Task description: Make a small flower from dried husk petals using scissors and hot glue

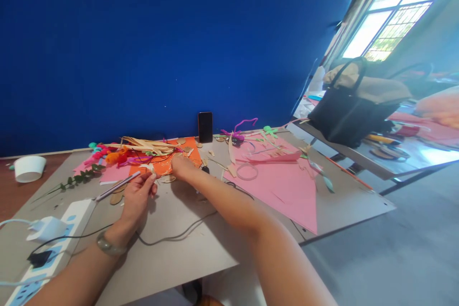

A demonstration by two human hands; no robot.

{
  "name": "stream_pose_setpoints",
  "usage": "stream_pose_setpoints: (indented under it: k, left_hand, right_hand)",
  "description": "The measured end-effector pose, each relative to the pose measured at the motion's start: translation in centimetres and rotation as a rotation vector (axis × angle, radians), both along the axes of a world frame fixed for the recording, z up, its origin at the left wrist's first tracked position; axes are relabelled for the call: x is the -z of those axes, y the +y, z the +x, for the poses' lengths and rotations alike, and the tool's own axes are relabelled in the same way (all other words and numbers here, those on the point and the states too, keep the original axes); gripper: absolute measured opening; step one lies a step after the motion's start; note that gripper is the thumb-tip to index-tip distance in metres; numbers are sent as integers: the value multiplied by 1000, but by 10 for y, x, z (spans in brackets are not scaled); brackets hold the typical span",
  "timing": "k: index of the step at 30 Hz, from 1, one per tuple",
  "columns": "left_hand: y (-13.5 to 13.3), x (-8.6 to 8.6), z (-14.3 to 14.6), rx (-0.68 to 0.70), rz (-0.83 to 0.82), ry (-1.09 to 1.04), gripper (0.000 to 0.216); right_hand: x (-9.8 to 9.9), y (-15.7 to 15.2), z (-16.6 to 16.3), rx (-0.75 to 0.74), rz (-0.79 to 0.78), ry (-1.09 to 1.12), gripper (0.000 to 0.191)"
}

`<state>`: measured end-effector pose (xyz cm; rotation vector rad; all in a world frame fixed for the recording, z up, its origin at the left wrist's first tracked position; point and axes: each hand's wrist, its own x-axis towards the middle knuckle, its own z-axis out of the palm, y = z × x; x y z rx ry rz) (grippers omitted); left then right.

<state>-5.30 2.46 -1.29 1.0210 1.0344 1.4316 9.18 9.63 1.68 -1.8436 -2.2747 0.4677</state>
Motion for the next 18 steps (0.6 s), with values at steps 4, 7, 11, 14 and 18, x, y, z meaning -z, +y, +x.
stream_pose_setpoints:
  k: [4,7,11,14,18]
  left_hand:
    - [-2,-4,2,6,-19,-4,32]
    - [-4,-5,3,20,-27,8,33]
    - [-4,-2,3,77,-47,41,31]
    - [-6,0,4,131,-36,34,29]
    - [-10,-5,6,185,-21,10,26]
  right_hand:
    - [0,-7,17,5,51,165,16]
    - [-4,-18,30,24,73,299,15]
    - [-3,-38,41,64,68,636,14]
    - [3,-55,42,115,-83,1070,19]
    - [4,-71,41,95,-261,1373,27]
